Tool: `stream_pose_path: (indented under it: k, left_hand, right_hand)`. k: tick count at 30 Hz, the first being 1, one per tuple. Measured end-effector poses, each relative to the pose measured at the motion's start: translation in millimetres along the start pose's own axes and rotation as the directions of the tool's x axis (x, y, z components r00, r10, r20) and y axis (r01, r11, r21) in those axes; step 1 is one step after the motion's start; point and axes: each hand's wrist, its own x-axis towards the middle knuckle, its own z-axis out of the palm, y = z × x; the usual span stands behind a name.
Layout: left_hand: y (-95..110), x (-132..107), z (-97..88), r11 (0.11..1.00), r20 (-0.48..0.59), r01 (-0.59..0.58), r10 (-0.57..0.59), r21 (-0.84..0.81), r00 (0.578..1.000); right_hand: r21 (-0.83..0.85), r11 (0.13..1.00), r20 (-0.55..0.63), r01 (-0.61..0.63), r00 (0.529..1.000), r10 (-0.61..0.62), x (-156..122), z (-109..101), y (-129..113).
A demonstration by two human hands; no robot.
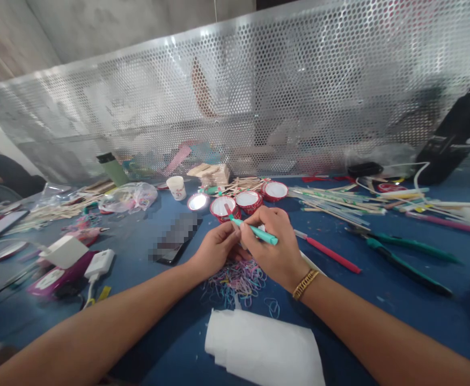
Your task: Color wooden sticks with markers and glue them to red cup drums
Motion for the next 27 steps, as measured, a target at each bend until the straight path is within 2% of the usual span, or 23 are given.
stream_pose_path:
  k: [5,8,17,22,27]
  left_hand:
    - [-0.1,0.4,0.2,1.0,-0.02,0.009,-0.009,-0.014,1.0]
    - [-0.4,0.6,-0.1,1.0,-0.011,0.008,-0.008,-0.019,1.0]
    - [-0.4,0.3,-0.2,1.0,-0.029,0.016,-0.016,0.002,0.999]
    - [-2.6,1.5,-1.3,1.0,-0.005,-0.003,0.003,0.003,1.0]
    - [-1.9,2.1,-0.8,1.0,-0.021,0.013,-0.013,-0.007,1.0]
  right_hand:
    - [0.035,0.999,-0.033,-0.03,0.999,0.032,1.1,0.0,4.0]
    - [0.061,0.998,-0.009,-0.02,1.0,0.021,-0.2,0.7,2.0]
    - [0.06,0.997,-0.037,-0.043,0.998,0.045,-0.1,1.0,4.4]
    - [0.067,0.998,0.013,-0.014,1.0,0.013,-1.7,2.0,-0.5]
    - [0.047,0.999,-0.012,-0.022,1.0,0.023,-0.2,2.3,1.3]
